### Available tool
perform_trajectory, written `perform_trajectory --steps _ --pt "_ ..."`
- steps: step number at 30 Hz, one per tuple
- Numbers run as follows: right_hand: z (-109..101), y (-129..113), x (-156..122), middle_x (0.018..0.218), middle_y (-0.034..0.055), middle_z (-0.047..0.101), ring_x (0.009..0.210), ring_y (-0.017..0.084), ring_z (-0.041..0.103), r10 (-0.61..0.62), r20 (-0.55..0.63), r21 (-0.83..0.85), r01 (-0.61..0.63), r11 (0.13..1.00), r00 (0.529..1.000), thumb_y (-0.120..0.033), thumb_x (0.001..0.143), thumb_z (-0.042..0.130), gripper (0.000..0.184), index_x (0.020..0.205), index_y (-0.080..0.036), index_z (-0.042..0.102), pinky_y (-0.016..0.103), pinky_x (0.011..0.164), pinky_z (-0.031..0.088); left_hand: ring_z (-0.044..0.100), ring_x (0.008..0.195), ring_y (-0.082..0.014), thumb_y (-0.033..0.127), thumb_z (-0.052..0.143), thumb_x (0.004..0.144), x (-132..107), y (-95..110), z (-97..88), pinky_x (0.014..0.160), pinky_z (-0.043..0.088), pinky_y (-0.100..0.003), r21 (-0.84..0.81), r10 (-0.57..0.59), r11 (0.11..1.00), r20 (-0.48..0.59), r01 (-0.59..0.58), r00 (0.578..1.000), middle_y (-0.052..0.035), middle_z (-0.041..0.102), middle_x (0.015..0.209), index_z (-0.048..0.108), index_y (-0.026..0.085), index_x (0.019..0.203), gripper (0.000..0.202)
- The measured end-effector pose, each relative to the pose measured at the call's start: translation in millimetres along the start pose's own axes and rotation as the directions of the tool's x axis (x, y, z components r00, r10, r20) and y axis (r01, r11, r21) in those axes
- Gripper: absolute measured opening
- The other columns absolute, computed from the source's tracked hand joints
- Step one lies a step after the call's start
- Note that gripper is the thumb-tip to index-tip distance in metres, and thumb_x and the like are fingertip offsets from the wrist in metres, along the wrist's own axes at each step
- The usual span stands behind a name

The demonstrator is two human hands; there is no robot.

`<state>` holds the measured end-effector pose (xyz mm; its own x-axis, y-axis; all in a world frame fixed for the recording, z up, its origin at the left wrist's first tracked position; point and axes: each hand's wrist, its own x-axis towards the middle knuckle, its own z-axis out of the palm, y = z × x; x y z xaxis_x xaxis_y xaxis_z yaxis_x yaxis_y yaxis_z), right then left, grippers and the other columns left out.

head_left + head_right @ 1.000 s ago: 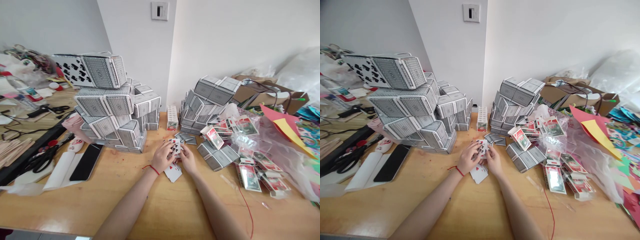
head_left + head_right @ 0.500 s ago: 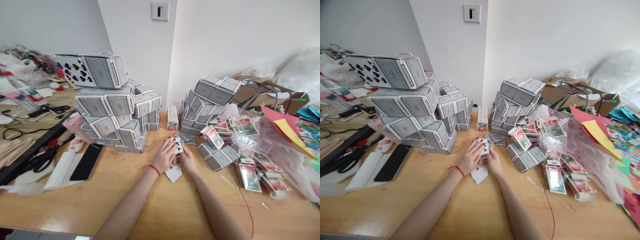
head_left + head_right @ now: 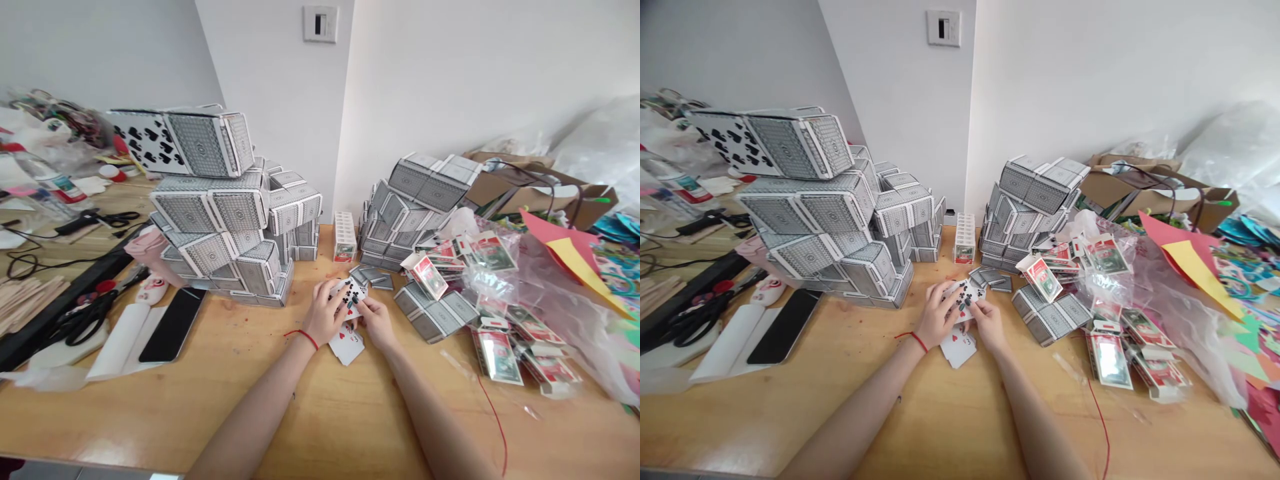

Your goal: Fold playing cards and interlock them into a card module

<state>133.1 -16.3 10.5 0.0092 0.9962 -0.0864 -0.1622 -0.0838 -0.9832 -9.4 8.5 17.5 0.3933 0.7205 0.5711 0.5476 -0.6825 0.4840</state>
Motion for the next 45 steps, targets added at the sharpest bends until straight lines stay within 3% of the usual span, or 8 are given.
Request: perform_trajectory --steps 3,6,9,12,17,24,33,45 --pt "-2 -1 1 0.046 -0.0020 0.052 0.036 0.009 0.041 -0.054 -0.086 -0.090 0.046 0.995 0.995 -0.046 0.068 0.059 0.031 0.062 -0.016 0.056 0.021 0.036 0.031 0.047 0.097 -0.0193 0.020 0.044 0.081 0 -3 -1.2 0.085 0.041 -0.037 -0.077 -0.072 0.995 -0.142 0.061 0.987 -0.0083 0.052 0.102 0.056 0.022 0.106 0.028" --pt "-5 0 4 0.054 -0.0005 0.058 0.044 0.010 0.046 -0.076 -0.159 -0.094 0.062 0.994 0.984 -0.042 0.064 0.064 0.027 0.070 -0.016 0.061 0.022 0.041 0.034 0.052 0.078 -0.0134 0.020 0.044 0.082 0 -6 -1.2 0.074 0.046 -0.029 -0.233 -0.203 0.961 -0.219 0.151 0.954 -0.0052 0.054 0.084 0.053 0.020 0.108 0.028" --pt "-9 3 6 0.065 0.0020 0.063 0.052 0.012 0.052 -0.066 -0.189 -0.051 0.058 0.997 0.980 -0.039 0.061 0.067 0.027 0.074 -0.015 0.062 0.024 0.049 0.039 0.055 0.072 -0.0117 0.022 0.045 0.081 -1 -10 2.2 0.067 0.048 -0.025 -0.373 -0.293 0.900 -0.132 0.227 0.947 -0.0045 0.057 0.083 0.049 0.018 0.114 0.033" --pt "-11 5 8 0.067 0.0024 0.063 0.054 0.013 0.053 -0.062 -0.220 -0.027 0.057 0.998 0.974 -0.038 0.061 0.067 0.028 0.077 -0.015 0.062 0.024 0.051 0.041 0.057 0.069 -0.0111 0.023 0.046 0.080 -3 -14 8.1 0.064 0.048 -0.023 -0.461 -0.345 0.838 -0.035 0.290 0.938 -0.0045 0.060 0.082 0.055 0.016 0.102 0.025" --pt "-9 1 6 0.072 0.0045 0.063 0.061 0.016 0.056 -0.085 -0.181 -0.070 0.074 0.995 0.980 -0.042 0.065 0.063 0.030 0.078 -0.016 0.059 0.025 0.052 0.043 0.057 0.063 -0.0103 0.025 0.049 0.078 -4 -14 11.5 0.057 0.048 -0.021 -0.573 -0.447 0.730 0.011 0.372 0.894 -0.0035 0.061 0.075 0.054 0.014 0.095 0.021" --pt "-6 3 4 0.047 -0.0041 0.045 0.036 0.008 0.037 -0.094 -0.112 -0.153 0.076 0.985 0.989 -0.048 0.073 0.053 0.029 0.074 -0.018 0.050 0.020 0.034 0.029 0.054 0.055 -0.0089 0.026 0.050 0.077 -1 -13 7.2 0.050 0.046 -0.019 -0.588 -0.432 0.712 0.065 0.384 0.900 -0.0011 0.060 0.068 0.055 0.016 0.101 0.027" --pt "-4 6 6 0.054 -0.0057 0.043 0.039 0.008 0.037 -0.125 -0.074 -0.098 0.117 0.988 0.989 -0.042 0.075 0.051 0.035 0.102 -0.022 0.044 0.020 0.036 0.030 0.060 0.067 -0.0125 0.023 0.054 0.075 -4 -19 13.0 0.059 0.049 -0.023 -0.564 -0.468 0.719 0.038 0.405 0.883 -0.0066 0.064 0.080 0.055 0.013 0.095 0.023" --pt "-6 5 7 0.057 -0.0049 0.045 0.040 0.009 0.037 -0.129 -0.100 -0.080 0.121 0.989 0.987 -0.041 0.074 0.051 0.030 0.098 -0.023 0.045 0.021 0.037 0.032 0.058 0.056 -0.0093 0.024 0.053 0.075 -3 -18 5.4 0.049 0.048 -0.020 -0.557 -0.408 0.737 0.085 0.383 0.909 -0.0033 0.065 0.077 0.056 0.017 0.102 0.028"
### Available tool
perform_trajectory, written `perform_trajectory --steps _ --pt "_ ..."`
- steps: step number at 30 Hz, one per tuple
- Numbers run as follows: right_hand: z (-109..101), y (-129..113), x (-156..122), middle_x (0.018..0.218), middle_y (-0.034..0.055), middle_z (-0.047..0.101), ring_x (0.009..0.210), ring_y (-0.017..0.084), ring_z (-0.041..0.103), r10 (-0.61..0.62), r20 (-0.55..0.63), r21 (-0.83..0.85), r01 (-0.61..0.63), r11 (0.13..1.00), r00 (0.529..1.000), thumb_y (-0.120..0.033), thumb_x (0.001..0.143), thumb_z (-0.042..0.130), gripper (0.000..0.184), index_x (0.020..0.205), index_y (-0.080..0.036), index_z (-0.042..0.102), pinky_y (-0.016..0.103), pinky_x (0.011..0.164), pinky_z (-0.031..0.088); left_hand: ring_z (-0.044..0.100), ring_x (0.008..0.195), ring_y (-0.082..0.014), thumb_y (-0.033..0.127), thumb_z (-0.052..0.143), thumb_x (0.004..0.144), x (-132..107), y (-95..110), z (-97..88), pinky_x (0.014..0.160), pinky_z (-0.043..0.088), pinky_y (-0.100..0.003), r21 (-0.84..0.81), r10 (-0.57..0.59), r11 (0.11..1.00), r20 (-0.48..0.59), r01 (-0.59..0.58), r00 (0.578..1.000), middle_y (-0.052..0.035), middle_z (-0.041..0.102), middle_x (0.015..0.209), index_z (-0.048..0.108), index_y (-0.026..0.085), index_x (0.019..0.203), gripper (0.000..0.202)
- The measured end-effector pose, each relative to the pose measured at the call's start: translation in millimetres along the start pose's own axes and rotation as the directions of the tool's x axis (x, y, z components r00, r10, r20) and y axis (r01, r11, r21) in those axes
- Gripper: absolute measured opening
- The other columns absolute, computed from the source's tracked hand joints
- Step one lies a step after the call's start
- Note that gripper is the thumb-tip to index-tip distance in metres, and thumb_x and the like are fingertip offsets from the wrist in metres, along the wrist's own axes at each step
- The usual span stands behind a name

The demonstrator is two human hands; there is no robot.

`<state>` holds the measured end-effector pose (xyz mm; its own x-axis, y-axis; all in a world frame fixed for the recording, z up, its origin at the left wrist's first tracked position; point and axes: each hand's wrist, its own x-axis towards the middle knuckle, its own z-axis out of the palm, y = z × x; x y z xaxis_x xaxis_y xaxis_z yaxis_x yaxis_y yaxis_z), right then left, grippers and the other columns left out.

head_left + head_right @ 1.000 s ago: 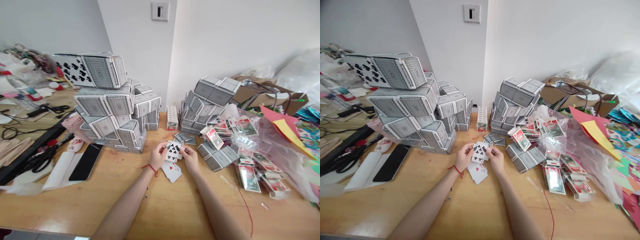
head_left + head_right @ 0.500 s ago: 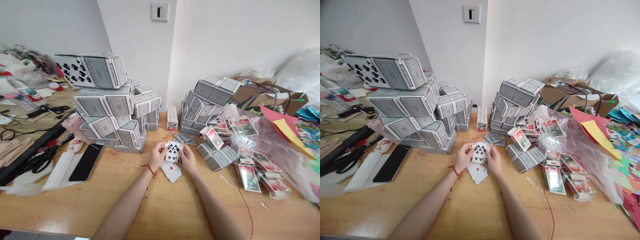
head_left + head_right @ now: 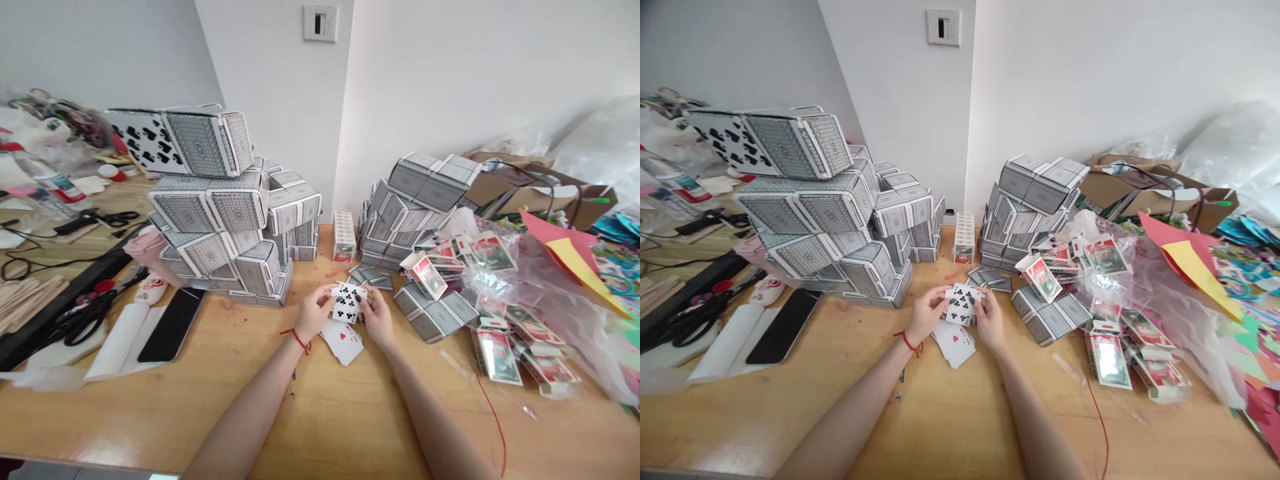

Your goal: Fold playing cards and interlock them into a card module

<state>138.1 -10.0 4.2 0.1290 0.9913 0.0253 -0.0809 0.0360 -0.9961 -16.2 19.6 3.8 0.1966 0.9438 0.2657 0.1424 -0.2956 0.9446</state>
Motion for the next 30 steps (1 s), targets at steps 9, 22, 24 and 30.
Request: perform_trajectory --steps 9,22,24,30 --pt "0.2 -1.2 -0.2 0.052 -0.0059 0.047 0.035 0.008 0.036 0.019 -0.027 0.016 -0.019 1.000 0.999 -0.044 0.073 0.055 0.031 0.091 -0.021 0.045 0.020 0.034 0.030 0.058 0.059 -0.0098 0.023 0.054 0.074 0.3 0.8 0.4 0.049 0.049 -0.020 -0.052 -0.073 0.996 0.033 0.074 0.997 -0.0030 0.064 0.078 0.056 0.017 0.103 0.029" --pt "-1.1 0.0 0.4 0.053 -0.0058 0.050 0.035 0.007 0.037 0.026 0.017 -0.003 -0.026 1.000 1.000 -0.041 0.072 0.057 0.034 0.096 -0.020 0.045 0.019 0.034 0.029 0.058 0.061 -0.0099 0.022 0.054 0.074 0.2 -2.4 1.3 0.052 0.049 -0.019 -0.013 -0.060 0.998 -0.033 0.060 0.998 -0.0037 0.064 0.078 0.057 0.016 0.101 0.028" --pt "-1.1 1.0 0.4 0.052 -0.0061 0.049 0.035 0.006 0.036 0.019 0.023 0.008 -0.019 1.000 1.000 -0.040 0.072 0.056 0.034 0.097 -0.020 0.045 0.019 0.034 0.028 0.059 0.061 -0.0099 0.022 0.055 0.073 0.6 -3.1 0.9 0.053 0.049 -0.019 -0.001 -0.062 0.998 -0.038 0.062 0.997 -0.0039 0.065 0.078 0.058 0.016 0.101 0.028" --pt "0.3 4.4 1.0 0.052 -0.0066 0.047 0.035 0.006 0.032 0.020 0.001 0.020 -0.020 1.000 1.000 -0.041 0.072 0.055 0.034 0.098 -0.020 0.045 0.019 0.033 0.025 0.060 0.064 -0.0112 0.024 0.056 0.073 0.0 -2.1 1.5 0.057 0.049 -0.021 -0.004 -0.067 0.998 -0.052 0.067 0.996 -0.0051 0.066 0.083 0.059 0.017 0.099 0.027"
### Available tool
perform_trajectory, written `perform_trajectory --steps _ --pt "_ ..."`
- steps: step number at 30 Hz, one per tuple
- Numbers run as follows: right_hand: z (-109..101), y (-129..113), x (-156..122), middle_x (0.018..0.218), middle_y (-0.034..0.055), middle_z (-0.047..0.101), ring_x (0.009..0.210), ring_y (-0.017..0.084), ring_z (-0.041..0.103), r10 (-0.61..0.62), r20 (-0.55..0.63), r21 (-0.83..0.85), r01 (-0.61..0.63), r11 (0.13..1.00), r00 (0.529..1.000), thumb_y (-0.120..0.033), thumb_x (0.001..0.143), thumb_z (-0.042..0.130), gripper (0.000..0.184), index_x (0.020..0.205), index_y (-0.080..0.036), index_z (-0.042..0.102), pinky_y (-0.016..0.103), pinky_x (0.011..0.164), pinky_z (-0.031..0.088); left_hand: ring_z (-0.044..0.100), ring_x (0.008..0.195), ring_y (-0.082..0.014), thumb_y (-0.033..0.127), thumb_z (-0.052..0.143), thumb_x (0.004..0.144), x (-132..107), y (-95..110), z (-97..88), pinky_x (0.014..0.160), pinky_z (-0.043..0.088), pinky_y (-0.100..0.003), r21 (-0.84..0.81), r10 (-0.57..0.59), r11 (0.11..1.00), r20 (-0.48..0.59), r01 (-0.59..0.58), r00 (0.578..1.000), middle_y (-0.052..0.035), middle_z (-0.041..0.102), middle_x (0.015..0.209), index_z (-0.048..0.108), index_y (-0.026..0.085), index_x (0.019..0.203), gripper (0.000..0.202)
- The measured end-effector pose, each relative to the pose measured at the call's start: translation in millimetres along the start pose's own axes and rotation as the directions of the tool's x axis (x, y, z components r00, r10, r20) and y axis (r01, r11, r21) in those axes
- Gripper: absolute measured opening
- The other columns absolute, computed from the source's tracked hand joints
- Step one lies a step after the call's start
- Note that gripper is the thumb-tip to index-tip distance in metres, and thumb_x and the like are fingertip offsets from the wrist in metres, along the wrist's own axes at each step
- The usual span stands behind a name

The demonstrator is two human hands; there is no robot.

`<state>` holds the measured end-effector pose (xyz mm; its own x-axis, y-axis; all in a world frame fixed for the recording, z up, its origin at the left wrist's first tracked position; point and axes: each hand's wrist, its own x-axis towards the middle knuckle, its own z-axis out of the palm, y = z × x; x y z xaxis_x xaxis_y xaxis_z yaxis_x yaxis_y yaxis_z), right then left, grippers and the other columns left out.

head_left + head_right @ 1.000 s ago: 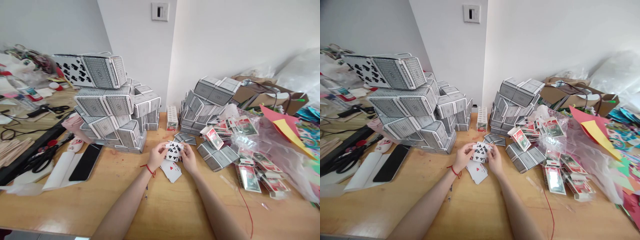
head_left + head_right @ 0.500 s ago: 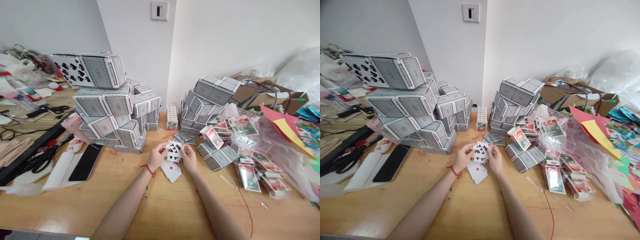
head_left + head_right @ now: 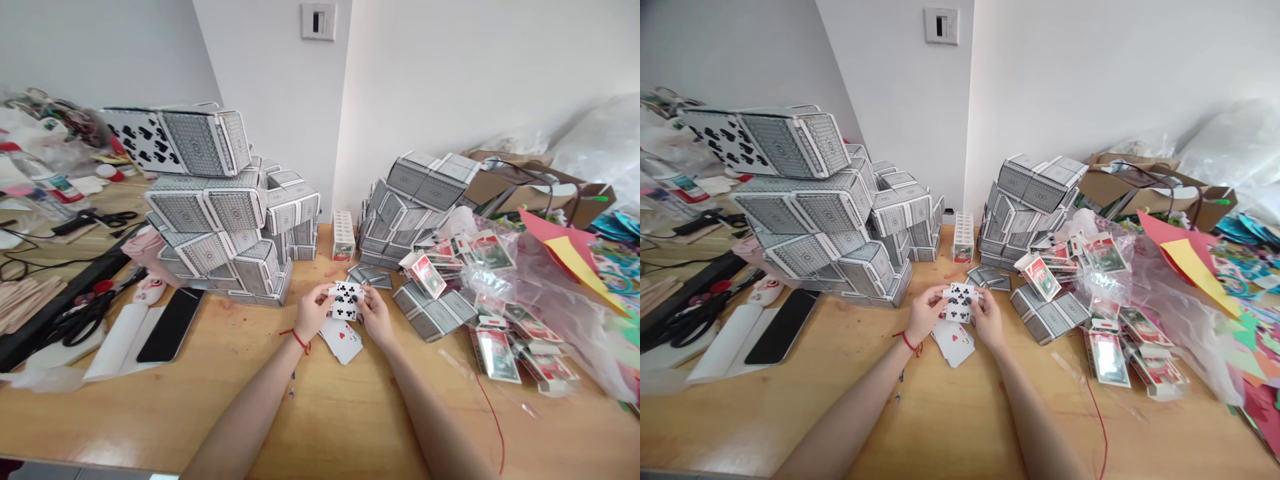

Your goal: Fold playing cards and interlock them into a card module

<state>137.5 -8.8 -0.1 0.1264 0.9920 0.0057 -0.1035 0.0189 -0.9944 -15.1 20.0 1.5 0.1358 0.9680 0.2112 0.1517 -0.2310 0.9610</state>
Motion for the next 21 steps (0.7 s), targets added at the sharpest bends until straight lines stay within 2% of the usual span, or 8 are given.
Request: perform_trajectory --steps 3,9,11,16,21 --pt "-0.3 -2.0 0.6 0.051 -0.0067 0.045 0.035 0.006 0.031 0.012 0.007 -0.004 -0.012 1.000 1.000 -0.043 0.071 0.056 0.039 0.100 -0.019 0.045 0.019 0.034 0.024 0.060 0.065 -0.0111 0.024 0.056 0.073 0.0 1.2 -0.2 0.058 0.049 -0.021 -0.006 0.000 1.000 -0.003 0.000 1.000 -0.0052 0.066 0.083 0.059 0.016 0.098 0.027" --pt "-2.1 -7.9 0.6 0.052 -0.0039 0.046 0.039 0.006 0.031 0.054 0.072 -0.051 -0.050 0.997 0.996 -0.050 0.070 0.055 0.035 0.076 -0.016 0.053 0.020 0.037 0.024 0.056 0.061 -0.0095 0.024 0.057 0.072 1.1 3.0 -1.0 0.058 0.046 -0.020 0.007 -0.001 1.000 -0.021 0.001 1.000 -0.0020 0.063 0.072 0.059 0.016 0.102 0.031" --pt "-2.2 -8.0 0.4 0.053 -0.0033 0.047 0.040 0.006 0.032 0.055 0.078 -0.060 -0.050 0.997 0.995 -0.050 0.070 0.055 0.035 0.077 -0.016 0.053 0.020 0.038 0.025 0.055 0.059 -0.0091 0.024 0.057 0.071 1.7 3.6 -1.4 0.057 0.045 -0.019 0.012 -0.015 1.000 -0.027 0.016 1.000 -0.0009 0.061 0.068 0.060 0.016 0.100 0.030" --pt "-2.5 -3.8 0.6 0.053 -0.0029 0.047 0.042 0.008 0.035 0.049 0.099 -0.086 -0.041 0.995 0.994 -0.051 0.071 0.054 0.036 0.077 -0.016 0.052 0.020 0.040 0.028 0.054 0.055 -0.0093 0.024 0.058 0.069 2.7 5.4 -2.6 0.053 0.044 -0.019 0.021 -0.033 0.999 -0.059 0.034 0.998 -0.0008 0.060 0.063 0.063 0.014 0.084 0.019" --pt "-5.9 1.7 1.8 0.062 0.0006 0.054 0.049 0.011 0.043 0.069 0.113 -0.088 -0.059 0.994 0.991 -0.050 0.070 0.054 0.036 0.083 -0.016 0.054 0.022 0.044 0.033 0.056 0.058 -0.0099 0.023 0.058 0.069 3.0 5.7 -2.7 0.054 0.045 -0.019 -0.004 -0.041 0.999 -0.058 0.041 0.997 -0.0025 0.063 0.069 0.063 0.015 0.088 0.021"
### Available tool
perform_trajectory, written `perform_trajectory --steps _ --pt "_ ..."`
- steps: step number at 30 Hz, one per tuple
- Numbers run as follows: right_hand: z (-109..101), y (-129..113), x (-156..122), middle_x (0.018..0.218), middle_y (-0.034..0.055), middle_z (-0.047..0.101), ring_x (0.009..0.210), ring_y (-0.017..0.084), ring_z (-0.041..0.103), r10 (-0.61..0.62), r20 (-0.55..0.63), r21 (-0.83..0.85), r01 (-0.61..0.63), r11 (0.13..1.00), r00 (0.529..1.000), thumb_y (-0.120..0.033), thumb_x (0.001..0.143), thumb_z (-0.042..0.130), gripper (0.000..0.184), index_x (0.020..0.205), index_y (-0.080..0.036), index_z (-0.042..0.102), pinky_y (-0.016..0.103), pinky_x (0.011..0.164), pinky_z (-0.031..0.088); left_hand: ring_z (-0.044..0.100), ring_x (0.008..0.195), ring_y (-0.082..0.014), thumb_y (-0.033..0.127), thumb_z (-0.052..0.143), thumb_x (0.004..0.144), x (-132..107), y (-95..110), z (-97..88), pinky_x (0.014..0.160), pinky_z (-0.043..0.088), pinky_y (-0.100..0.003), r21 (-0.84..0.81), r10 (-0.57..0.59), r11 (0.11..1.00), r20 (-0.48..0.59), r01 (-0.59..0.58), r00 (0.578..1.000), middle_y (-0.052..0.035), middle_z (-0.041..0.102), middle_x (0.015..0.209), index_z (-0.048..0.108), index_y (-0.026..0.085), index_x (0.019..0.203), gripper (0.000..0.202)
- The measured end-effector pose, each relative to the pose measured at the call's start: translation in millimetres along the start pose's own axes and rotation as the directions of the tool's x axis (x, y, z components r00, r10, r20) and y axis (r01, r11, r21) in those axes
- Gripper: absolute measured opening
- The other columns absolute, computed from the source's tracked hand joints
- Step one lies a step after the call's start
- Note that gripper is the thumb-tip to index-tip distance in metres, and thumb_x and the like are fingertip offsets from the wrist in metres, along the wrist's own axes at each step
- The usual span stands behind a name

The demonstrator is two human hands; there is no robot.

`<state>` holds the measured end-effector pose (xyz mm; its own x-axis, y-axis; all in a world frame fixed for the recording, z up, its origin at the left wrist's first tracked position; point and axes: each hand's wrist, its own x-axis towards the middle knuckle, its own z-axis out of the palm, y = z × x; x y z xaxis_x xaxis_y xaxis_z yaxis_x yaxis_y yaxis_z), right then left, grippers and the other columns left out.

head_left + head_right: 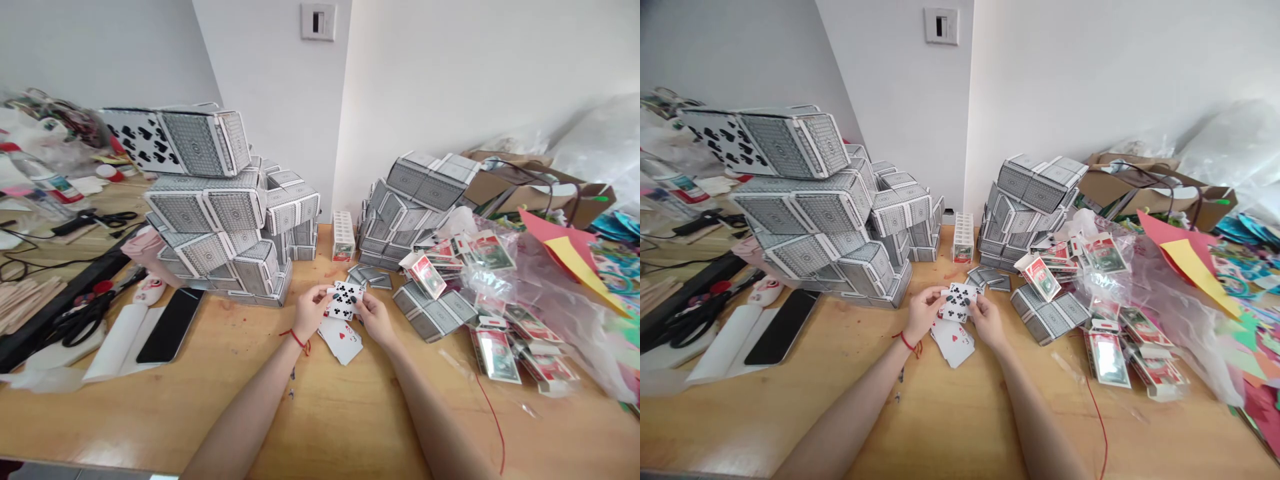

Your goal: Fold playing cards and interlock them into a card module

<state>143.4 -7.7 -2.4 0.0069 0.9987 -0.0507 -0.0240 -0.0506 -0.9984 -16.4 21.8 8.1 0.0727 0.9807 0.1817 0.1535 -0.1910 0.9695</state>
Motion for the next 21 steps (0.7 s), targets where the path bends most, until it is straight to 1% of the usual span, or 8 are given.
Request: perform_trajectory --steps 2,7,9,13,18,21 --pt "-0.9 0.0 0.1 0.063 0.0011 0.055 0.050 0.011 0.044 0.000 0.001 0.003 0.000 1.000 1.000 -0.049 0.070 0.055 0.036 0.083 -0.016 0.054 0.022 0.044 0.033 0.057 0.059 -0.0102 0.022 0.058 0.069 0.8 -1.4 -0.2 0.055 0.046 -0.020 -0.020 -0.016 1.000 0.017 0.016 1.000 -0.0033 0.065 0.072 0.064 0.015 0.090 0.023" --pt "-0.1 -4.8 -1.0 0.067 0.0026 0.057 0.053 0.013 0.047 -0.015 -0.008 0.017 0.015 1.000 1.000 -0.049 0.070 0.054 0.036 0.083 -0.016 0.054 0.023 0.047 0.035 0.059 0.064 -0.0117 0.021 0.058 0.069 4.0 -6.2 -2.1 0.058 0.047 -0.021 -0.068 -0.057 0.996 0.103 0.064 0.993 -0.0045 0.067 0.077 0.061 0.016 0.099 0.031" --pt "0.2 -6.4 -1.6 0.064 0.0014 0.056 0.051 0.012 0.045 -0.020 -0.011 -0.003 0.020 1.000 1.000 -0.050 0.071 0.054 0.036 0.081 -0.016 0.054 0.023 0.046 0.034 0.060 0.066 -0.0132 0.022 0.059 0.067 4.7 -7.2 -2.7 0.058 0.048 -0.022 -0.075 -0.081 0.993 0.104 0.089 0.991 -0.0061 0.067 0.078 0.063 0.014 0.094 0.028" --pt "-1.0 -6.4 -2.3 0.060 0.0000 0.052 0.048 0.010 0.041 -0.032 -0.014 -0.062 0.031 0.998 0.999 -0.050 0.071 0.053 0.036 0.079 -0.015 0.054 0.022 0.044 0.032 0.061 0.067 -0.0147 0.024 0.061 0.065 4.9 -7.4 -3.0 0.058 0.048 -0.024 -0.075 -0.122 0.989 0.091 0.129 0.988 -0.0077 0.068 0.078 0.066 0.012 0.077 0.017" --pt "-2.0 -5.2 -2.6 0.058 0.0004 0.052 0.046 0.010 0.039 -0.031 -0.016 -0.100 0.029 0.995 0.999 -0.052 0.072 0.051 0.038 0.077 -0.015 0.053 0.022 0.043 0.031 0.059 0.063 -0.0132 0.026 0.062 0.064 4.6 -7.0 -3.3 0.055 0.046 -0.022 -0.070 -0.118 0.990 0.101 0.125 0.988 -0.0056 0.066 0.073 0.064 0.012 0.072 0.016" --pt "-0.6 -6.8 -3.3 0.058 0.0004 0.052 0.047 0.011 0.041 -0.021 -0.018 -0.094 0.019 0.995 1.000 -0.054 0.070 0.051 0.039 0.075 -0.016 0.053 0.022 0.043 0.033 0.057 0.060 -0.0116 0.026 0.062 0.064 4.8 -6.2 -3.7 0.053 0.044 -0.021 -0.050 -0.116 0.991 0.104 0.122 0.988 -0.0042 0.065 0.070 0.062 0.012 0.069 0.015"
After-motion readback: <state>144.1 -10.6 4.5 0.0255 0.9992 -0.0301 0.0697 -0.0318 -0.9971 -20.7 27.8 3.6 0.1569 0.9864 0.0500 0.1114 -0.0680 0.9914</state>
